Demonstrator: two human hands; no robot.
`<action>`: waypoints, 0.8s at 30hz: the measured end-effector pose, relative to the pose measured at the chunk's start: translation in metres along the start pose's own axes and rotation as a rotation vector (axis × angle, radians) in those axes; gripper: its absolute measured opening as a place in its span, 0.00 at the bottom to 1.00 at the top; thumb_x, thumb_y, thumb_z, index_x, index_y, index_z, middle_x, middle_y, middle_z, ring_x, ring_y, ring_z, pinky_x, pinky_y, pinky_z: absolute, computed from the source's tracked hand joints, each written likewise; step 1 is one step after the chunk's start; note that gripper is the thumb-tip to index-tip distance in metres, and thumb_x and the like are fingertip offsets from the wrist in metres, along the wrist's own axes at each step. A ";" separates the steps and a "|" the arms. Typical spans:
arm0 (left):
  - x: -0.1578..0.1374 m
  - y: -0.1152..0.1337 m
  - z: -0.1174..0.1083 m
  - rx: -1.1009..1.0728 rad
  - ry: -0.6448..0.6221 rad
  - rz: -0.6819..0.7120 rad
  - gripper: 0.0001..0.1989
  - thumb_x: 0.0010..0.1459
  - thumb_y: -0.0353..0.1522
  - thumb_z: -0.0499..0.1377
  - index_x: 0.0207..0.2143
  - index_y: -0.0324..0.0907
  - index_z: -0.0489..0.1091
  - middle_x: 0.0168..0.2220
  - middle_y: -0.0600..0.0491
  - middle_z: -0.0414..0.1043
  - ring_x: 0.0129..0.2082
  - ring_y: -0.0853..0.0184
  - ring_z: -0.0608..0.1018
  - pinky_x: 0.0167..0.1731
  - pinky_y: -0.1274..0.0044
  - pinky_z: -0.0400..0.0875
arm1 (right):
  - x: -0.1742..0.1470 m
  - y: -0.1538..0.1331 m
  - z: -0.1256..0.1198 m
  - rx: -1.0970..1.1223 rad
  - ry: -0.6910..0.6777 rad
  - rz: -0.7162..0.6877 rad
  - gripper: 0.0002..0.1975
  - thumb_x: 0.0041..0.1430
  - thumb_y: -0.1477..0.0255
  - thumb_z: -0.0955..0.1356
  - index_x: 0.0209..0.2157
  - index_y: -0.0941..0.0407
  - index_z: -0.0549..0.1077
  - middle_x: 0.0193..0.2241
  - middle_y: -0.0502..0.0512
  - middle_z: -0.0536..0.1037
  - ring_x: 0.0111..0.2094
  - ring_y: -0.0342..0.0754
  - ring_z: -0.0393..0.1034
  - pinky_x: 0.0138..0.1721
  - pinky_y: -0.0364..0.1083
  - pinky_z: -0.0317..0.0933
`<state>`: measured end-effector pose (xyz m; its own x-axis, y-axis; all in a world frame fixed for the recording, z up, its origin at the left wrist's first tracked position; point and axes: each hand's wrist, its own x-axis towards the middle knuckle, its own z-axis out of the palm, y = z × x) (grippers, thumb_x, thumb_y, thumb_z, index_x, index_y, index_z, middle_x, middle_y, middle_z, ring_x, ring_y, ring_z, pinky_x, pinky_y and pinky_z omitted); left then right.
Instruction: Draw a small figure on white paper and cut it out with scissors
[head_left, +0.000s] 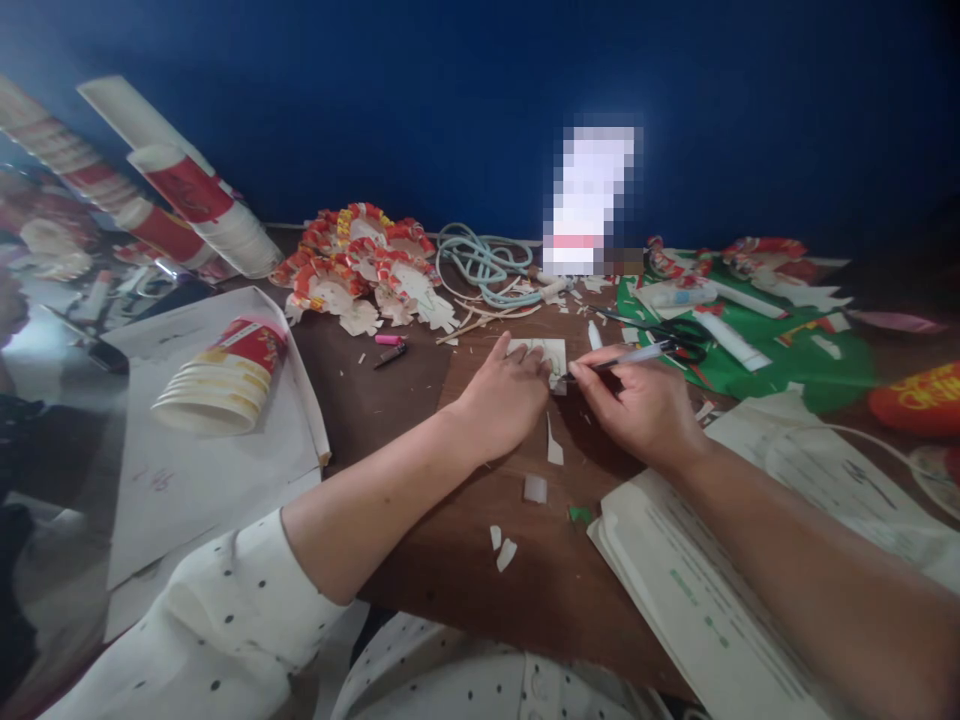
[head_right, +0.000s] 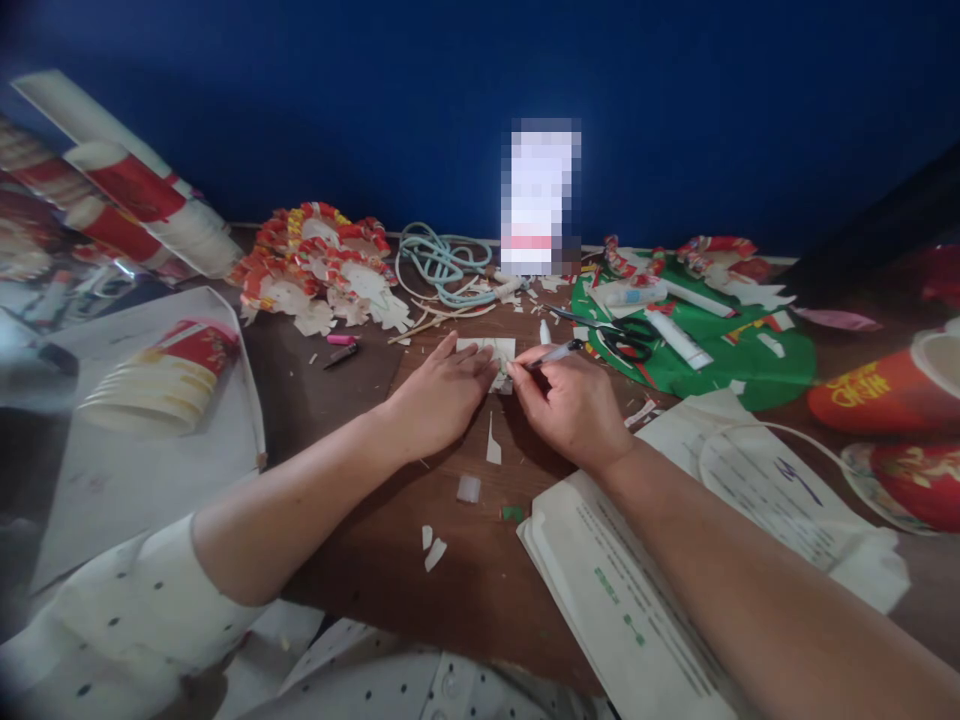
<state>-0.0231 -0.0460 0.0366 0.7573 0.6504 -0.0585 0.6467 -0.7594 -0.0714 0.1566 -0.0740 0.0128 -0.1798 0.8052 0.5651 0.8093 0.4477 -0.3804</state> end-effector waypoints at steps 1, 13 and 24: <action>0.000 0.000 0.000 -0.002 0.006 0.001 0.22 0.64 0.26 0.46 0.58 0.31 0.66 0.60 0.37 0.66 0.60 0.55 0.69 0.63 0.58 0.52 | 0.000 0.000 0.000 -0.005 0.000 0.004 0.11 0.63 0.68 0.65 0.29 0.54 0.76 0.32 0.55 0.82 0.33 0.50 0.77 0.36 0.47 0.68; 0.000 0.001 -0.001 -0.004 -0.013 -0.011 0.23 0.65 0.26 0.45 0.59 0.31 0.65 0.61 0.38 0.65 0.61 0.55 0.68 0.65 0.60 0.51 | -0.001 -0.001 -0.001 -0.022 0.005 -0.002 0.10 0.63 0.68 0.66 0.30 0.54 0.76 0.32 0.55 0.83 0.32 0.50 0.77 0.35 0.46 0.67; 0.000 -0.001 0.004 0.009 0.068 0.009 0.21 0.63 0.25 0.48 0.56 0.35 0.68 0.58 0.39 0.69 0.58 0.57 0.71 0.63 0.59 0.54 | -0.003 -0.002 -0.002 -0.006 0.028 0.010 0.10 0.64 0.68 0.66 0.31 0.54 0.76 0.32 0.55 0.82 0.33 0.50 0.77 0.38 0.46 0.67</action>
<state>-0.0239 -0.0452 0.0329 0.7678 0.6406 0.0081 0.6391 -0.7650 -0.0802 0.1570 -0.0779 0.0136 -0.1564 0.7983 0.5815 0.8144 0.4374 -0.3814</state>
